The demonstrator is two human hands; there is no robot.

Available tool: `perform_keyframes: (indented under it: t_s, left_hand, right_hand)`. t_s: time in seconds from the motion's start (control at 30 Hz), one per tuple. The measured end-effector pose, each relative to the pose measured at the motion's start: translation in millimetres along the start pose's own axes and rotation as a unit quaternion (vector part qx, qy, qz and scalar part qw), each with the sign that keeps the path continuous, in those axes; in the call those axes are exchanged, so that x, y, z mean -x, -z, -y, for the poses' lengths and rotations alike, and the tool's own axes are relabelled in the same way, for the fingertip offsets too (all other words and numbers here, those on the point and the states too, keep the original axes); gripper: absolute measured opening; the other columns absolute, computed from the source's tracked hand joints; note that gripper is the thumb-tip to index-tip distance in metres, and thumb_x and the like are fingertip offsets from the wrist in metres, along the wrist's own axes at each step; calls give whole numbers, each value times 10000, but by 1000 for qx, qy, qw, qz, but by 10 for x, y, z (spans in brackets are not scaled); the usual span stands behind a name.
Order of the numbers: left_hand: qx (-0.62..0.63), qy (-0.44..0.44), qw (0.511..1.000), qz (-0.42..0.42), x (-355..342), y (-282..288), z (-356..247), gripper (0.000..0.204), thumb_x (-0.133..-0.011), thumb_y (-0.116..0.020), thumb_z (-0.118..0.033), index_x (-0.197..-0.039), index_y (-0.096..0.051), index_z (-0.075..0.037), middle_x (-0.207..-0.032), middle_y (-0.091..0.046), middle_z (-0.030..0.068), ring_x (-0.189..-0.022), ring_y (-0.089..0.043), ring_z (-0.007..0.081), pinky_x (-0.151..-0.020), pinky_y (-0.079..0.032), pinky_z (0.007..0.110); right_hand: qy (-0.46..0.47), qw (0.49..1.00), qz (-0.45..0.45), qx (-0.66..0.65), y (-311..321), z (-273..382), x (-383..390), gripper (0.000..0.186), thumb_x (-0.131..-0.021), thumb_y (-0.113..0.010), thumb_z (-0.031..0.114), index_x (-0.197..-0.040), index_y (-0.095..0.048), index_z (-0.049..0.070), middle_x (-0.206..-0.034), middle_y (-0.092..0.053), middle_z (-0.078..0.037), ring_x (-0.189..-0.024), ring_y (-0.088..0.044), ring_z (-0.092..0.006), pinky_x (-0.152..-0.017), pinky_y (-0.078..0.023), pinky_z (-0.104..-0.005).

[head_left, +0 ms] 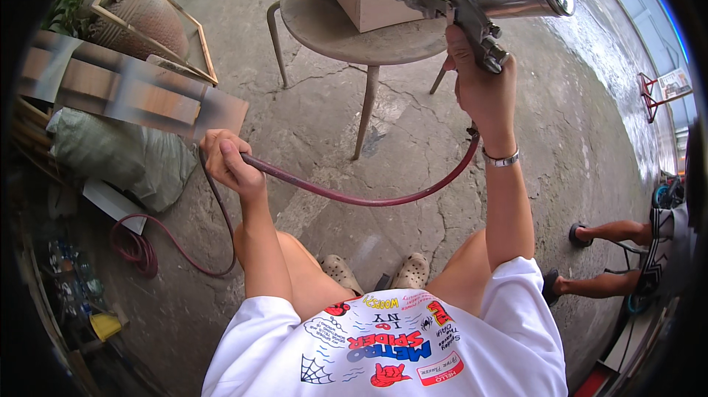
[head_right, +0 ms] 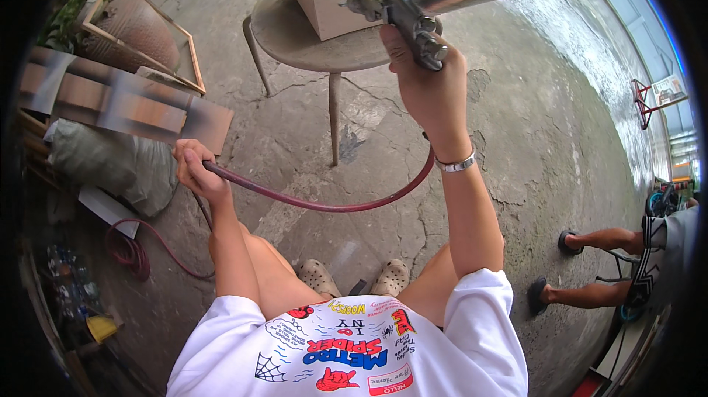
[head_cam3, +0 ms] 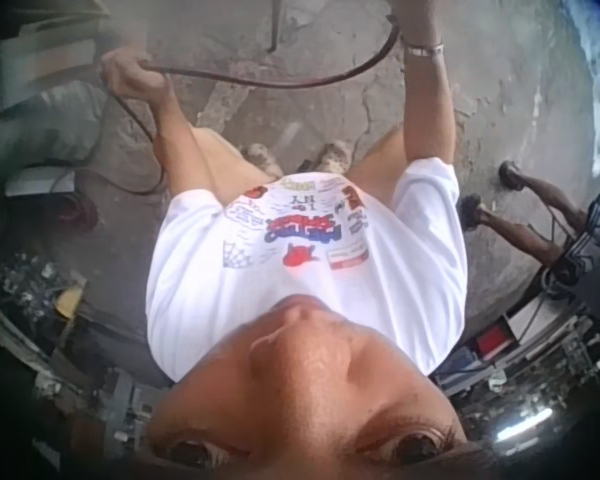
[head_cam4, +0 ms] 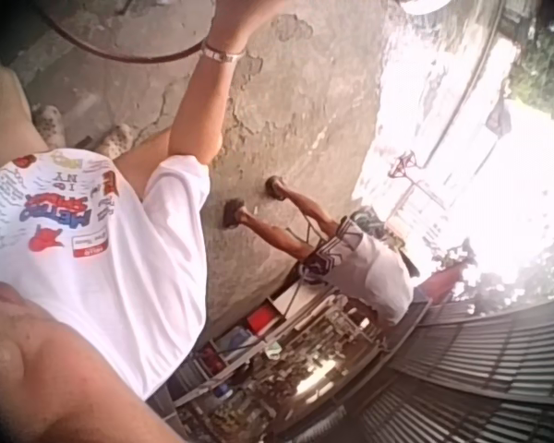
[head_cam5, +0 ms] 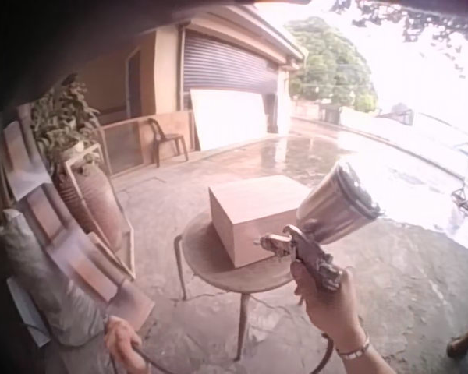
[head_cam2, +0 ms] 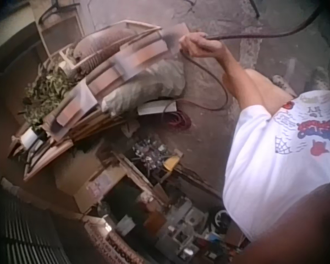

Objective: The person sits on the floor and uses a spray gun to apply paint to a wooden block placed on a stool. They repeatedly spray the block from different angles and occasionally adjust its position.

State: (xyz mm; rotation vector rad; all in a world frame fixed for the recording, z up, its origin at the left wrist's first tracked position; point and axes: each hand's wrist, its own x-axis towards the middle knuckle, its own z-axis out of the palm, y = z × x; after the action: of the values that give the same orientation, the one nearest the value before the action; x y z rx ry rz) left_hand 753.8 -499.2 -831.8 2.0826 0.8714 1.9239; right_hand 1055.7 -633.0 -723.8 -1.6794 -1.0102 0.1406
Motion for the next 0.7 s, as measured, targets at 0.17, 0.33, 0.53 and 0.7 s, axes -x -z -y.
perform_keyframes:
  t_s: [0.17,0.33,0.53,0.7]
  left_hand:
    - [-13,7,1000,8,-17,53,9,516,-1024,-368,-242,-529,-354,-98,-510,-354,27,-601,-395,202,-704,-318,357]
    - [-1,14,1000,10,-22,94,40,530,-1030,-347,-265,-526,-347,-100,-513,-351,26,-608,-399,200,-702,-313,361]
    - [-2,-1,1000,17,-6,96,41,517,-1015,-391,-254,-524,-381,-93,-523,-382,31,-616,-410,206,-714,-315,364]
    - [6,-21,999,34,-10,72,-1,466,-977,-437,-233,-537,-426,-78,-532,-409,39,-624,-425,217,-733,-317,366]
  right_hand:
    - [38,997,40,-46,-189,154,139,309,-976,-754,303,-941,-751,-4,-620,-619,18,-576,-514,-46,-518,-408,-234]
    - [73,983,99,-135,-295,348,266,294,-977,-752,294,-1008,-758,2,-626,-601,27,-562,-467,-53,-499,-377,-267]
    - [57,998,34,-3,-266,254,125,332,-970,-753,349,-962,-764,17,-657,-661,-3,-588,-557,-57,-526,-420,-244]
    - [75,994,-60,47,-31,-112,-141,420,-980,-721,425,-869,-771,23,-635,-663,-5,-535,-560,-54,-493,-413,-256]
